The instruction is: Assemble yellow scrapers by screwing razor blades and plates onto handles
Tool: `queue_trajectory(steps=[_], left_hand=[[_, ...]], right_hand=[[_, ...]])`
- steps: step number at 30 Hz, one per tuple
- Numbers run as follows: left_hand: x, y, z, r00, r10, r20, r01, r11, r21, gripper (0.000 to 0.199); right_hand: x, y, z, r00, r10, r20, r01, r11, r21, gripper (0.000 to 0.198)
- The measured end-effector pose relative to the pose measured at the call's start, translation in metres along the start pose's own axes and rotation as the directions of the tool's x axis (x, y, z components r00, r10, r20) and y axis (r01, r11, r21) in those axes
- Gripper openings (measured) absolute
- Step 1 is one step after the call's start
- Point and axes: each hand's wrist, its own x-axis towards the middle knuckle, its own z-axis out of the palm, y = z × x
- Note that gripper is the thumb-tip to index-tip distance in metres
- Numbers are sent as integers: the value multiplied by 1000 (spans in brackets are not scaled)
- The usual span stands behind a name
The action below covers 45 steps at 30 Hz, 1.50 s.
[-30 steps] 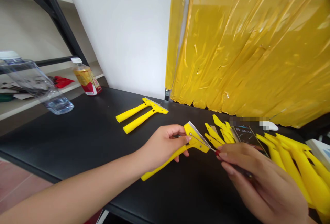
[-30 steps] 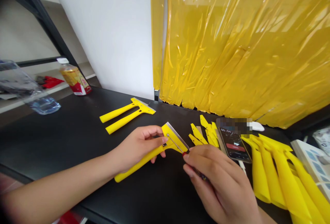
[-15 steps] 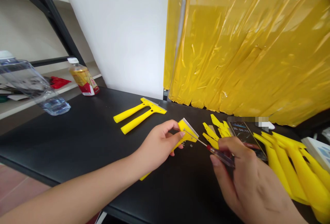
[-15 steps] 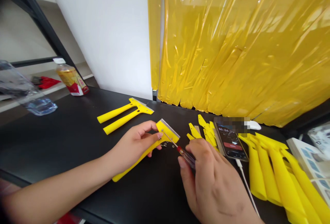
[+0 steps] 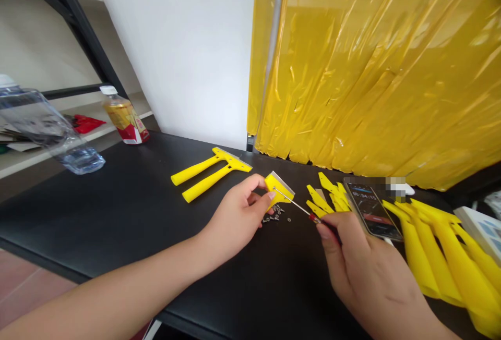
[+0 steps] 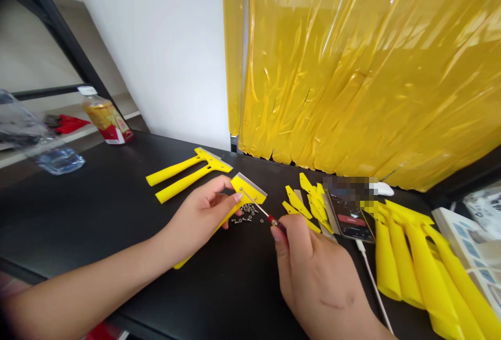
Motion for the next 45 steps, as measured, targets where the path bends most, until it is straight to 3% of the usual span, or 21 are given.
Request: queue_trajectory(steps=[3, 10, 13, 17, 27, 31, 35, 38, 42, 45], left_hand=[[1, -2, 0, 1000, 4, -7, -4, 999, -37, 20], [6, 0, -4, 1000, -15, 19, 18, 987, -157, 19], [6, 1, -6, 1000, 0, 11, 1, 995, -100, 19], [4, 0, -5, 1000, 18, -13, -19, 999, -35, 20], [3, -6, -4, 998, 61, -22, -61, 998, 14, 18], [3, -8, -4, 996, 86, -17, -86, 996, 21, 17], [2, -7, -3, 996, 86, -18, -85, 996, 23, 16], [1, -6, -3, 996, 88, -24, -87, 996, 25, 18], [1, -5, -3, 995, 91, -51, -90, 996, 26, 18], [1, -5, -3, 993, 102, -55, -100, 994, 35, 18]], right_hand=[[0, 1, 1, 999, 32, -3, -32, 999, 12, 25], [1, 11, 3, 987, 91, 132, -110, 983, 149, 21], [0, 15, 5, 970, 121, 213, -163, 967, 194, 20], [-3, 12, 7, 967, 203, 151, -233, 948, 217, 24], [0, 14, 9, 940, 187, 285, -268, 921, 282, 23], [-2, 14, 8, 948, 253, 196, -300, 914, 272, 25], [-3, 13, 8, 956, 215, 200, -262, 931, 252, 22], [-3, 12, 9, 956, 254, 149, -284, 930, 235, 26], [-3, 10, 9, 963, 189, 195, -231, 946, 226, 20], [-2, 9, 9, 975, 186, 122, -203, 968, 145, 25]])
